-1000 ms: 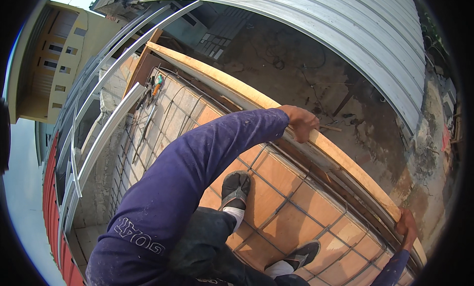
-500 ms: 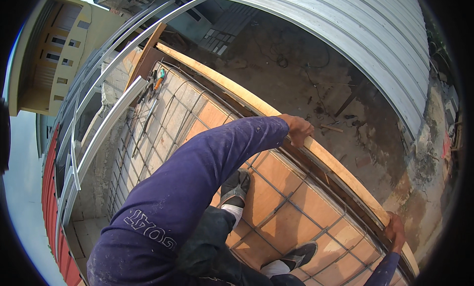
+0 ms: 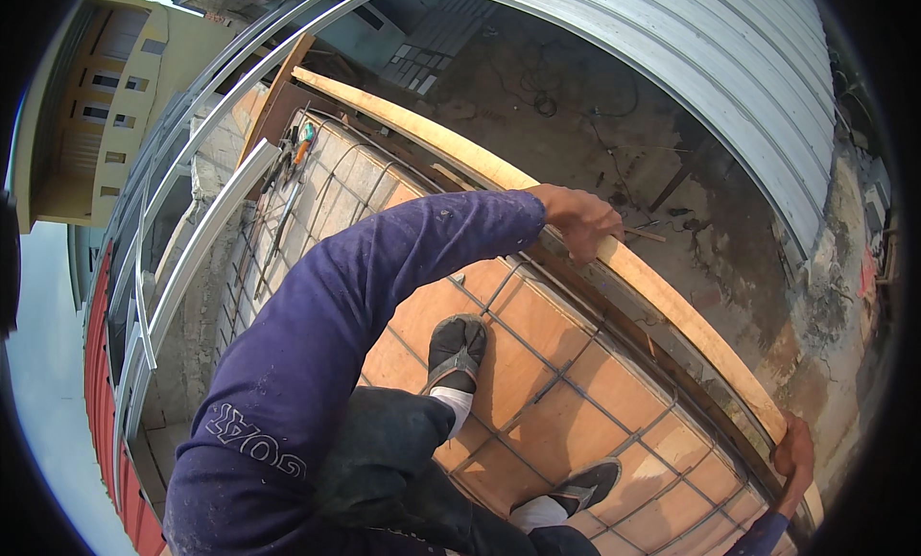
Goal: Installing wooden boards as formwork for concrete on a roof edge, using a hammer and nails.
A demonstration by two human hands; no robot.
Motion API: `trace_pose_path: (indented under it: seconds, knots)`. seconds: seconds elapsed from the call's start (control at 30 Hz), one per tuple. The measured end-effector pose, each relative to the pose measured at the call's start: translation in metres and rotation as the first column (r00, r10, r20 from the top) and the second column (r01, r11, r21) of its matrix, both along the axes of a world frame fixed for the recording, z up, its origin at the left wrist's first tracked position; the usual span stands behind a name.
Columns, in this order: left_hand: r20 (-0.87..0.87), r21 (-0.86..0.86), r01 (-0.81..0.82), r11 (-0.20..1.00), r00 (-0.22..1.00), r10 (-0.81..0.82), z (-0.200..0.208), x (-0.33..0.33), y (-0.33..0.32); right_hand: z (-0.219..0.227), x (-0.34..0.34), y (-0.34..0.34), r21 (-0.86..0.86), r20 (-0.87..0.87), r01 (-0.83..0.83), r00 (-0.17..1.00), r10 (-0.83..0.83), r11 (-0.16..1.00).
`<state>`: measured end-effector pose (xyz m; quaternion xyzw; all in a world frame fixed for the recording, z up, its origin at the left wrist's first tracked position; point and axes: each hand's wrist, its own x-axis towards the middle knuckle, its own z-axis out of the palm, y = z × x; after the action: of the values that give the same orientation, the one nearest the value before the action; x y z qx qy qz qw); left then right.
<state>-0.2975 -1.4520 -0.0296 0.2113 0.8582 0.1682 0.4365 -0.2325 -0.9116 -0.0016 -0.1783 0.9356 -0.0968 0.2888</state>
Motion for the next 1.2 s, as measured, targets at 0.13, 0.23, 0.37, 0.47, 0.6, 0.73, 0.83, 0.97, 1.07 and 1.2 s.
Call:
trace_pose_path:
  seconds: [0.13, 0.23, 0.37, 0.47, 0.6, 0.73, 0.83, 0.97, 1.07, 1.2]
  knots:
    - [-0.042, 0.033, 0.048, 0.998, 0.998, -0.047, -0.001, 0.004, 0.006, 0.024, -0.001, 0.001, 0.116, 0.307, 0.487, 0.812, -0.497, 0.866]
    - [-0.066, 0.038, 0.014, 0.999, 0.998, -0.012, -0.004, 0.013, 0.010, 0.008, 0.008, 0.030, 0.066, 0.135, 0.106, 0.984, -0.115, 0.992]
    - [-0.032, 0.075, 0.071, 0.995, 0.997, -0.069, 0.000, 0.017, 0.018, -0.041, 0.025, 0.119, -0.251, 0.344, 0.469, 0.861, -0.374, 0.847]
    - [-0.026, 0.023, 0.057, 0.998, 0.998, -0.056, -0.001, 0.013, 0.009, -0.009, 0.011, 0.057, -0.096, 0.516, 0.740, 0.609, -0.602, 0.666]
    - [-0.006, 0.066, 0.057, 0.996, 0.998, -0.056, 0.006, 0.011, 0.004, 0.029, 0.010, 0.004, 0.008, 0.162, 0.148, 0.976, -0.147, 0.989]
    - [0.044, -0.042, 0.093, 0.995, 0.995, -0.092, 0.015, 0.011, 0.008, 0.018, 0.008, 0.019, -0.027, 0.439, 0.699, 0.651, -0.620, 0.715]
    - [0.035, -0.009, 0.063, 0.998, 0.997, -0.063, 0.013, 0.015, 0.009, 0.022, 0.013, 0.011, 0.022, 0.243, 0.227, 0.943, -0.226, 0.974]
    - [0.070, -0.010, 0.103, 0.995, 0.992, -0.103, 0.021, 0.016, 0.008, 0.015, 0.024, -0.004, -0.256, 0.751, 0.882, 0.440, -0.492, 0.397]
    - [0.066, -0.004, 0.109, 0.994, 0.992, -0.109, 0.019, 0.017, 0.001, 0.001, 0.033, 0.016, -0.105, 0.158, 0.252, 0.959, -0.234, 0.962]
    - [0.097, 0.011, 0.110, 0.994, 0.989, -0.110, 0.013, 0.021, 0.000, -0.037, 0.043, 0.045, -0.349, 0.636, 0.755, 0.626, -0.452, 0.555]
